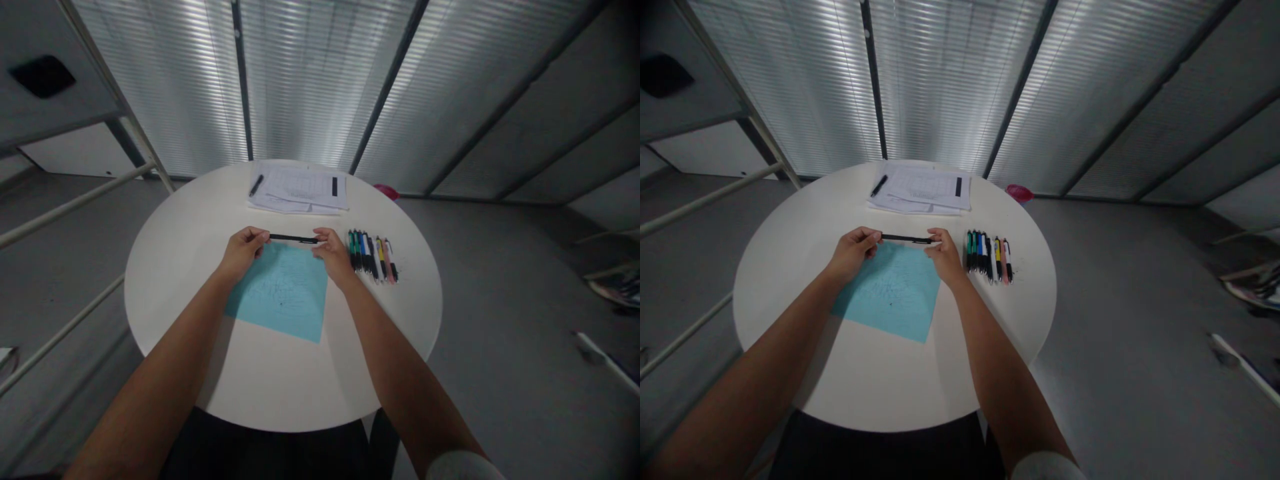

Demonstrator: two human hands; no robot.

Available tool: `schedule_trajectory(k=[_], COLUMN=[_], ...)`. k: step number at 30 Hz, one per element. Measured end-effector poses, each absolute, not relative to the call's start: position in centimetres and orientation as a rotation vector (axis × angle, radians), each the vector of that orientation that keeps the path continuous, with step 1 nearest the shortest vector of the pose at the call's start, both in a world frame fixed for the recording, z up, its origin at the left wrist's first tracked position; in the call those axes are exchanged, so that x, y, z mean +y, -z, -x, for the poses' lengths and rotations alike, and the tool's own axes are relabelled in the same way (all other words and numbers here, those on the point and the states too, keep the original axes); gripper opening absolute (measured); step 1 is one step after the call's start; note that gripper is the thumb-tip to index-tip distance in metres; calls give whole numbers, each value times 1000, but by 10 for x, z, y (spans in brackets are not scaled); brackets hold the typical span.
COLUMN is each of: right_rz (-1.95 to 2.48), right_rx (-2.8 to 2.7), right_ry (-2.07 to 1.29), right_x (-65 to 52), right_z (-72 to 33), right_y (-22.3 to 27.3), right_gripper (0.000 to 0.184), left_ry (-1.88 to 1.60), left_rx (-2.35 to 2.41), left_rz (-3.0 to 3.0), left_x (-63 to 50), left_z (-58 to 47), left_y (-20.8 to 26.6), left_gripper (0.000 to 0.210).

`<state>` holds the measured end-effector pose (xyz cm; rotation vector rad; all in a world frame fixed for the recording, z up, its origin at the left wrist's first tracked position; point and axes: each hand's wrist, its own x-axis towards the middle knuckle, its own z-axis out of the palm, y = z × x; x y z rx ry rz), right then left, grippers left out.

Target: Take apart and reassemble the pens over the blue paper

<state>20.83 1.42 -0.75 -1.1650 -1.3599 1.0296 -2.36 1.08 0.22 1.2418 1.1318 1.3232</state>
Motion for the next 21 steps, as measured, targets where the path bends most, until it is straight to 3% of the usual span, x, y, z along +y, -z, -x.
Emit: schedule_trajectory(k=[2, 6, 10, 15, 21], right_rz=[1174, 1150, 1137, 1178, 1142], right_rx=[-1370, -1404, -1355, -1351, -1367], right_ry=[-1066, -1070, -1008, -1092, -1006], right_x=[14, 13, 14, 14, 16], right_z=[-208, -207, -207, -207, -207], right_y=[7, 6, 7, 6, 10], right_gripper=[29, 30, 50, 32, 39], left_ry=[-1319, -1323, -1318, -1310, -1322], left_rx=[1128, 1102, 1107, 1107, 1107], left_rz=[-1250, -1252, -1267, -1286, -1293], left_x=[11, 11, 11, 12, 12], left_z=[24, 24, 25, 24, 25], left_y=[-2, -2, 0, 1, 0], left_gripper=[26, 25, 24, 25, 24])
